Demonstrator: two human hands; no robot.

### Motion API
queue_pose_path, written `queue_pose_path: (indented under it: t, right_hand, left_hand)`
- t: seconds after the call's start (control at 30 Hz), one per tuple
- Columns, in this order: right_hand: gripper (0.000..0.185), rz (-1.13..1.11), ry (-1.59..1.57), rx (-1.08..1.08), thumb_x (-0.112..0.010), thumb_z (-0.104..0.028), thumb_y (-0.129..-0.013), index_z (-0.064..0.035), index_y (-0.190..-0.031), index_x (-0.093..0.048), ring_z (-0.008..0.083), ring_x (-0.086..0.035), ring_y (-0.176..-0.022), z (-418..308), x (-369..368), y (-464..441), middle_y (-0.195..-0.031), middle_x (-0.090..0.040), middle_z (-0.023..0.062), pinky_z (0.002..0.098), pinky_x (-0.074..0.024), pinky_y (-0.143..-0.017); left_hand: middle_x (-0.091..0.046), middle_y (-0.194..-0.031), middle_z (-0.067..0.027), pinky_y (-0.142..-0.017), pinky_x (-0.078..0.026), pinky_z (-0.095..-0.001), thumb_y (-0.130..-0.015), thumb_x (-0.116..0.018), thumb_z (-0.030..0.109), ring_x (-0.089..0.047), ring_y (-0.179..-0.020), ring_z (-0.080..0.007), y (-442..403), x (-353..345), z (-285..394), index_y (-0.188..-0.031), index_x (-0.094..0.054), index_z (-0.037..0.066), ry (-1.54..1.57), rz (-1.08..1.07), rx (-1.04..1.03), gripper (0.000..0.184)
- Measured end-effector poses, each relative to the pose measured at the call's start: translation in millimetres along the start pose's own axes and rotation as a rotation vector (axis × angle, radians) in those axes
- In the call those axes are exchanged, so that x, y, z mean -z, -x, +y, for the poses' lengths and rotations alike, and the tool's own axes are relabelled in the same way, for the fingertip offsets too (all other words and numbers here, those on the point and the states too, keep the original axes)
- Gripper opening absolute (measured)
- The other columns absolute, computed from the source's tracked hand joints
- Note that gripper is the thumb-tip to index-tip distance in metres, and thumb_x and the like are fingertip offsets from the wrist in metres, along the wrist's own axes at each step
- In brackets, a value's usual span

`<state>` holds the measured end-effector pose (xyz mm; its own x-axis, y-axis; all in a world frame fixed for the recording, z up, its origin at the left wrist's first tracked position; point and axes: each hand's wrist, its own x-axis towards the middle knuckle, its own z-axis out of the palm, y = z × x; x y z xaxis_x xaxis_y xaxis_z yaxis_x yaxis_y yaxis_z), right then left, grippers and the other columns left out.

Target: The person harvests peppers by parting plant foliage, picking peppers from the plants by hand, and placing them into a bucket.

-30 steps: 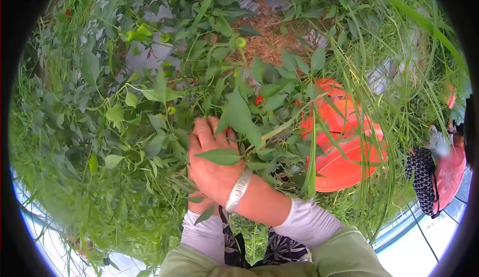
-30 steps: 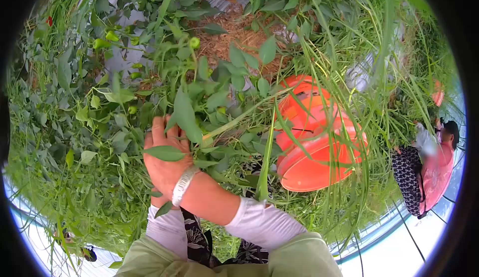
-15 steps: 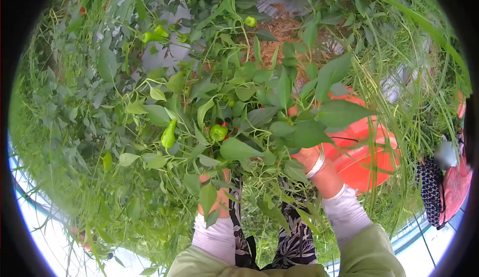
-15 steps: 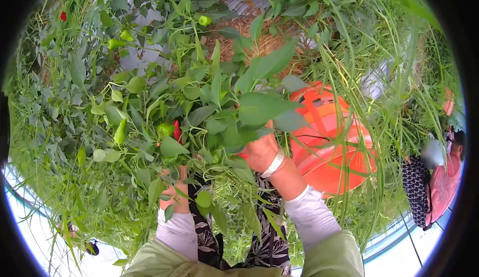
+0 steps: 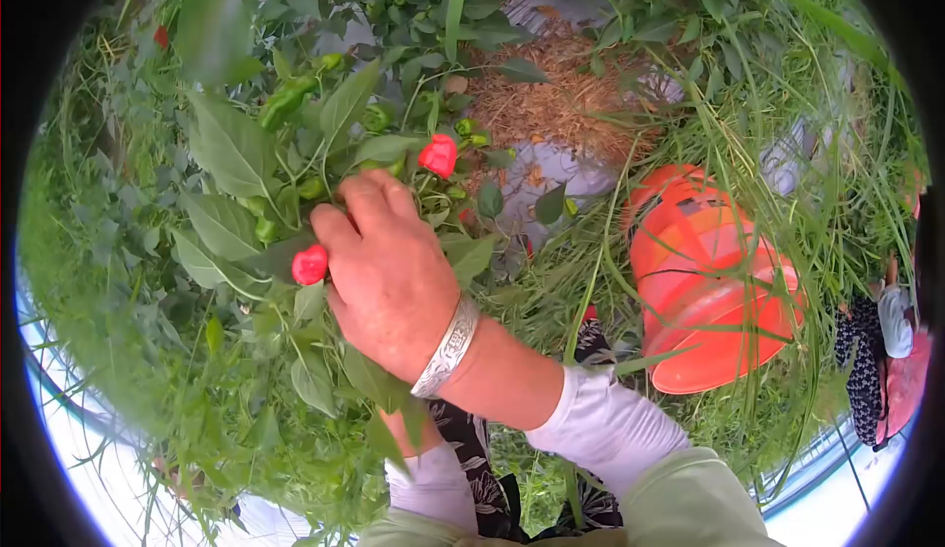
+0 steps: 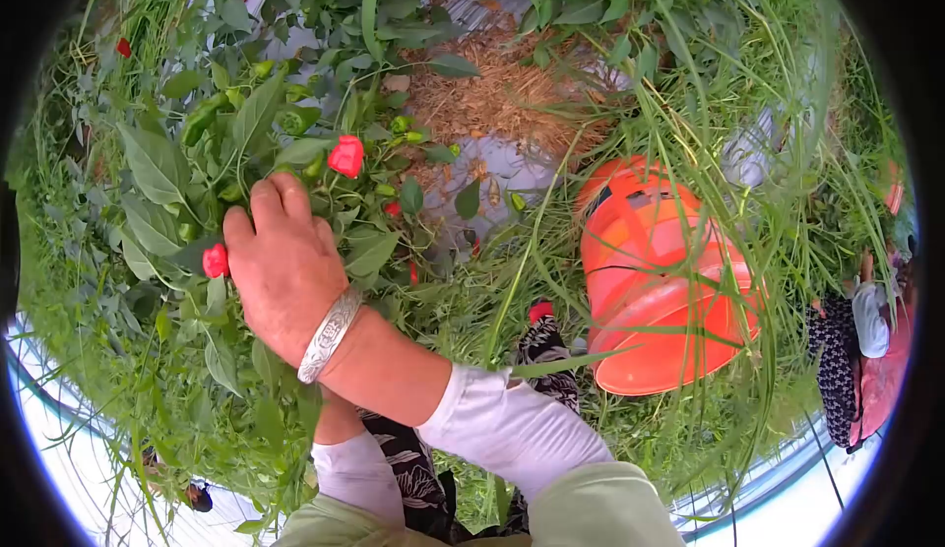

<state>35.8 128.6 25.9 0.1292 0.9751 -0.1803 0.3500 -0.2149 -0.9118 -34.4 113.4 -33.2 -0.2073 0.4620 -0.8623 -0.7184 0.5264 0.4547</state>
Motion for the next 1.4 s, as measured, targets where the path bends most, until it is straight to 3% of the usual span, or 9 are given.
queue_pose_path:
  t: [0.43, 0.6, 0.67, 0.77, 0.83, 1.03, 1.13, 1.23, 1.4]
  right_hand:
    - [0.058, 0.042, -0.064, -0.123, -0.061, -0.002, -0.063, 0.0021, -0.118, -0.045, 0.0436, -0.029, -0.122, -36, -34, 39, -0.128, -0.034, 0.0227, 0.0525, -0.0338, -0.093]
    - [0.038, 0.012, -0.404, 0.02, -0.063, -0.005, -0.069, -0.0009, -0.106, -0.054, 0.0333, -0.053, -0.105, -11, -11, 87, -0.109, -0.054, 0.0187, 0.0391, -0.043, -0.088]
    - [0.019, -0.032, -0.429, -0.184, -0.056, -0.007, -0.076, -0.0013, -0.094, -0.06, 0.0225, -0.062, -0.083, 37, 14, 104, -0.088, -0.063, 0.0099, 0.0317, -0.0487, -0.073]
    - [0.019, 0.104, -0.556, -0.702, -0.051, -0.007, -0.082, 0.0009, -0.097, -0.059, 0.0105, -0.055, -0.084, 148, 20, 153, -0.089, -0.063, 0.0053, 0.0246, -0.0435, -0.077]
    - [0.019, 0.035, -0.058, -0.821, -0.051, -0.004, -0.079, -0.0005, -0.095, -0.061, 0.0124, -0.059, -0.076, 216, 19, 189, -0.082, -0.064, 0.0079, 0.0259, -0.0467, -0.072]
    - [0.023, 0.022, -0.021, -0.585, -0.053, 0.003, -0.072, -0.0019, -0.092, -0.062, 0.0243, -0.061, -0.07, 231, -9, 176, -0.079, -0.062, 0.0129, 0.0286, -0.0477, -0.067]
    - [0.02, -0.122, -0.089, -0.377, -0.055, 0.003, -0.068, -0.0037, -0.084, -0.062, 0.0329, -0.059, -0.072, 204, -27, 157, -0.078, -0.06, 0.016, 0.0365, -0.0481, -0.066]
    - [0.02, 0.258, 0.007, -0.428, -0.055, 0.005, -0.065, -0.0038, -0.083, -0.06, 0.034, -0.057, -0.07, 155, -10, 138, -0.075, -0.057, 0.016, 0.0379, -0.0475, -0.064]
    - [0.03, -0.059, 0.03, -0.3, -0.054, 0.006, -0.066, -0.0045, -0.093, -0.058, 0.0336, -0.058, -0.076, 165, -44, 148, -0.085, -0.057, 0.0169, 0.0389, -0.0485, -0.066]
  left_hand:
    - [-0.047, -0.123, -0.0082, -0.093, -0.036, -0.0474, -0.084, -0.053, 0.042, -0.044, -0.114, -0.0264, 6, 28, 6, -0.12, -0.049, 0.019, -0.052, 0.276, -0.137, 0.043]
    - [-0.047, -0.122, -0.0083, -0.093, -0.036, -0.0485, -0.083, -0.054, 0.043, -0.044, -0.114, -0.027, 10, 36, -4, -0.119, -0.051, 0.019, -0.035, 0.376, -0.161, 0.043]
    - [-0.049, -0.114, -0.0089, -0.084, -0.036, -0.0523, -0.08, -0.059, 0.041, -0.046, -0.109, -0.0283, 4, 51, 1, -0.11, -0.055, 0.024, -0.043, 0.162, -0.093, 0.034]
    - [-0.045, -0.118, -0.0052, -0.083, -0.038, -0.047, -0.083, -0.057, 0.038, -0.045, -0.106, -0.0257, 7, 55, 16, -0.114, -0.051, 0.023, 0.034, 0.138, -0.038, 0.035]
    - [-0.047, -0.101, -0.0079, -0.076, -0.035, -0.0478, -0.078, -0.062, 0.041, -0.048, -0.103, -0.0309, 3, 54, 21, -0.109, -0.055, 0.021, 0.085, 0.203, -0.035, 0.038]
    - [-0.047, -0.104, -0.009, -0.084, -0.031, -0.0504, -0.074, -0.067, 0.04, -0.044, -0.107, -0.0299, -5, 62, 28, -0.112, -0.053, 0.017, 0.074, 0.347, -0.04, 0.047]
    - [-0.045, -0.101, -0.0079, -0.073, -0.035, -0.044, -0.078, -0.06, 0.044, -0.046, -0.1, -0.0302, -5, 63, 31, -0.107, -0.056, 0.022, 0.06, 0.229, 0.0, 0.036]
    - [-0.043, -0.093, -0.0075, -0.073, -0.034, -0.0441, -0.077, -0.063, 0.041, -0.046, -0.096, -0.0296, -3, 62, 30, -0.106, -0.054, 0.02, 0.076, 0.257, -0.031, 0.036]
    - [-0.041, -0.089, -0.0084, -0.072, -0.034, -0.0431, -0.076, -0.065, 0.04, -0.046, -0.094, -0.0288, -5, 63, 33, -0.107, -0.054, 0.021, 0.099, 0.29, 0.035, 0.038]
